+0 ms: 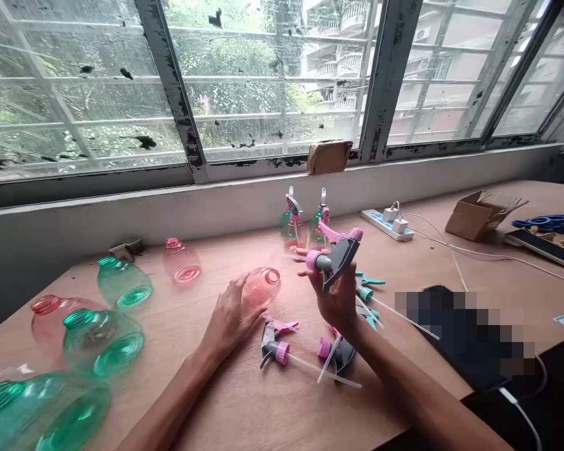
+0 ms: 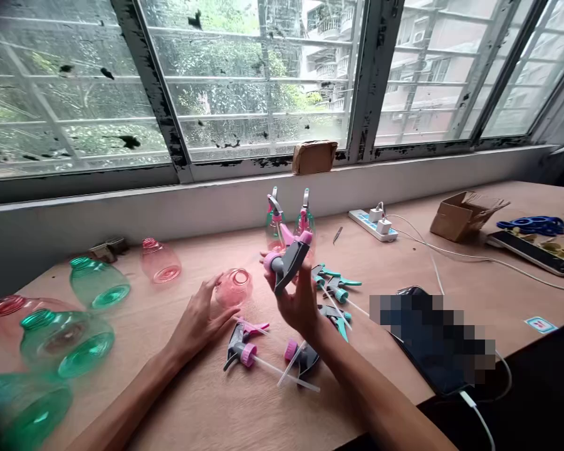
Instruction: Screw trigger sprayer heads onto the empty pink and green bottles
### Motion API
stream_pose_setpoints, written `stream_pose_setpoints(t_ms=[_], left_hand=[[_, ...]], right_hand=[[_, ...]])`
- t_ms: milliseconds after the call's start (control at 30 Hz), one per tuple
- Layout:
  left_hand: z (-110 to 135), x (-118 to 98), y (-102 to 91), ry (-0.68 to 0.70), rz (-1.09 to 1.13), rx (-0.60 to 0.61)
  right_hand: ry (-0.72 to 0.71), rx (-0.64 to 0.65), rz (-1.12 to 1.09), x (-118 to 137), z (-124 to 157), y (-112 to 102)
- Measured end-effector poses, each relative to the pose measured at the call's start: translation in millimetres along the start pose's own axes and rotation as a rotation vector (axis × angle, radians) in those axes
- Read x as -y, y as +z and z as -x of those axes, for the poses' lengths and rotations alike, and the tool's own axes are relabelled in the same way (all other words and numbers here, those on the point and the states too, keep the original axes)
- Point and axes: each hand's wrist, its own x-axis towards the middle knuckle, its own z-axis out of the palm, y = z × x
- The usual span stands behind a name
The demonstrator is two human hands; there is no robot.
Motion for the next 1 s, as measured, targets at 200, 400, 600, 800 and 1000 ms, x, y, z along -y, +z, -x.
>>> stream_pose_setpoints(t_ms=[200, 400, 600, 800, 1000], left_hand=[[-3.0, -0.2, -3.9, 0.011, 0.01, -0.01], [-4.2, -0.1, -3.1, 0.009, 0.003, -0.008], [-2.0, -1.7, -1.9, -0.005, 0.005, -0.016], [-0.5, -1.5, -1.5, -0.015, 0.008, 0.0], [1.1, -1.1, -1.8, -0.013, 0.022, 0.0]], right_hand=[[0.051, 0.137, -0.027, 5.9, 3.7, 7.3], [0.071, 0.046, -0.055, 5.6, 1.4, 4.8], [0.177, -0.065, -0.11, 16.9, -6.6, 4.1], [0.166, -0.091, -0.141, 19.5, -9.2, 3.2], [0.16, -0.142, -0.146, 23.0, -12.7, -4.1]])
